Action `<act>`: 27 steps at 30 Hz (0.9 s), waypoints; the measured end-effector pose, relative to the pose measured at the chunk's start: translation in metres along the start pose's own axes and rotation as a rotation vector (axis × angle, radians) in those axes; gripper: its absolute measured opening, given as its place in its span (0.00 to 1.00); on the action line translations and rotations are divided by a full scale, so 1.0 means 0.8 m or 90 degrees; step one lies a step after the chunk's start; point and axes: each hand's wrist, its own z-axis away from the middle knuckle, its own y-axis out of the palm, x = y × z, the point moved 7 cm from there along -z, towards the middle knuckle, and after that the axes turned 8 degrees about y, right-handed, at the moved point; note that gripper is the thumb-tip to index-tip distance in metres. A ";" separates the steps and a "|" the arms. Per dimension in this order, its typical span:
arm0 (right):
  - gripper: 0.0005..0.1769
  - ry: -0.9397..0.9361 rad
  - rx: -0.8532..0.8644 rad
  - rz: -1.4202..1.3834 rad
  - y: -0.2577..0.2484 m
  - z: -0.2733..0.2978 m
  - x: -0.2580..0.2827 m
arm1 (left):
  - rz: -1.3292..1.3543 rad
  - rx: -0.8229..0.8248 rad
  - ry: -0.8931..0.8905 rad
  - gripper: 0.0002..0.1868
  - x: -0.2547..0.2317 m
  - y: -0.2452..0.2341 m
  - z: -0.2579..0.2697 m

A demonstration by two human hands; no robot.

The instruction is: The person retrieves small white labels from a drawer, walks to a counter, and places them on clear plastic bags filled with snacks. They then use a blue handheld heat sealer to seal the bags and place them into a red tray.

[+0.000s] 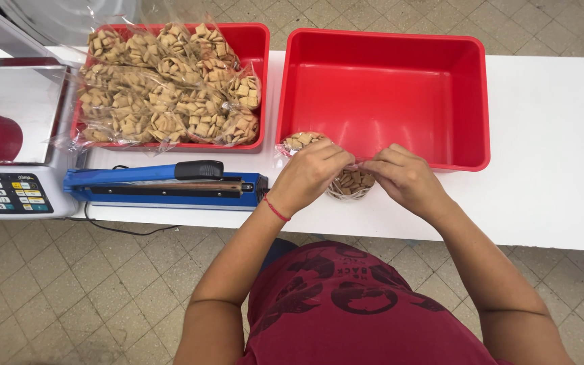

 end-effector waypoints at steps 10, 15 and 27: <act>0.06 0.011 0.056 0.007 -0.005 0.010 0.012 | -0.055 0.049 0.083 0.10 -0.041 -0.019 -0.012; 0.06 -0.014 0.074 0.016 -0.007 0.026 0.024 | -0.056 -0.011 0.074 0.12 -0.054 -0.034 0.005; 0.10 -0.169 0.205 -0.078 0.034 0.000 0.157 | 0.616 -0.261 -0.272 0.53 -0.059 -0.038 0.162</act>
